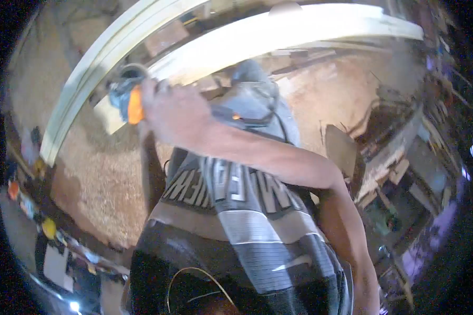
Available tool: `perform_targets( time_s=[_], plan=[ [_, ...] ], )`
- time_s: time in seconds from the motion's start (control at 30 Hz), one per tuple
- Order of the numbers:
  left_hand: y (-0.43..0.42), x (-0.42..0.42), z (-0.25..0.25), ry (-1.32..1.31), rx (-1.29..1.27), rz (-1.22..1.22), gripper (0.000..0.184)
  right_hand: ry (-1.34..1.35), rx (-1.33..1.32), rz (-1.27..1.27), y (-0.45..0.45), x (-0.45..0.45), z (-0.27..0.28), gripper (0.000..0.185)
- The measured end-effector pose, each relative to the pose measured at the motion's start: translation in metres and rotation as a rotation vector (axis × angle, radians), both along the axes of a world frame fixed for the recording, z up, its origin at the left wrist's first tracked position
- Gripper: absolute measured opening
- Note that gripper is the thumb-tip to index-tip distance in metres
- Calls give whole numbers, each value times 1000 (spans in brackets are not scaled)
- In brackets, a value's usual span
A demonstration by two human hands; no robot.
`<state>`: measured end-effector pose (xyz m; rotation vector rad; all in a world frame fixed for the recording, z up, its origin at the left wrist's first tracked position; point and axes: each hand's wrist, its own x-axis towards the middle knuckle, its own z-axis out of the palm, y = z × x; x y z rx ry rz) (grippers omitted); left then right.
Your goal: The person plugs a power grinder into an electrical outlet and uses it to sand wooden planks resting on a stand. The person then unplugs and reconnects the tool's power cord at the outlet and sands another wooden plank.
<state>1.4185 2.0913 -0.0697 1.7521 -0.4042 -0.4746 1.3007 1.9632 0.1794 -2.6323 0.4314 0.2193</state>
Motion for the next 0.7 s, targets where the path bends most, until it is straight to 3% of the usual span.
perform_targets(
  time_s=[0.23,0.33,0.37,0.5,0.53,0.57,0.6,0.67,0.7],
  plan=[
    [6,-5,19,23,-14,69,96,163,-30,-333,-78,-64,33,67],
    [15,-1,7,-179,67,23,99,226,-66,-521,-120,-88,40,68],
    [13,-4,2,7,-254,73,100,255,-89,-614,-132,-94,40,69],
    [16,-2,13,-90,21,-17,106,140,-254,-645,-199,-146,25,72],
    [19,1,7,331,-273,116,106,67,-283,-611,-220,-165,17,76],
    [25,4,-7,545,-420,165,106,45,-288,-597,-242,-183,11,73],
    [31,8,-20,755,-565,243,105,49,-270,-700,-252,-190,14,57],
    [41,12,-60,293,-267,-37,101,171,-267,-891,-275,-199,21,54],
    [36,14,-59,128,-172,-120,99,85,-386,-801,-284,-211,23,58]
  ],
)
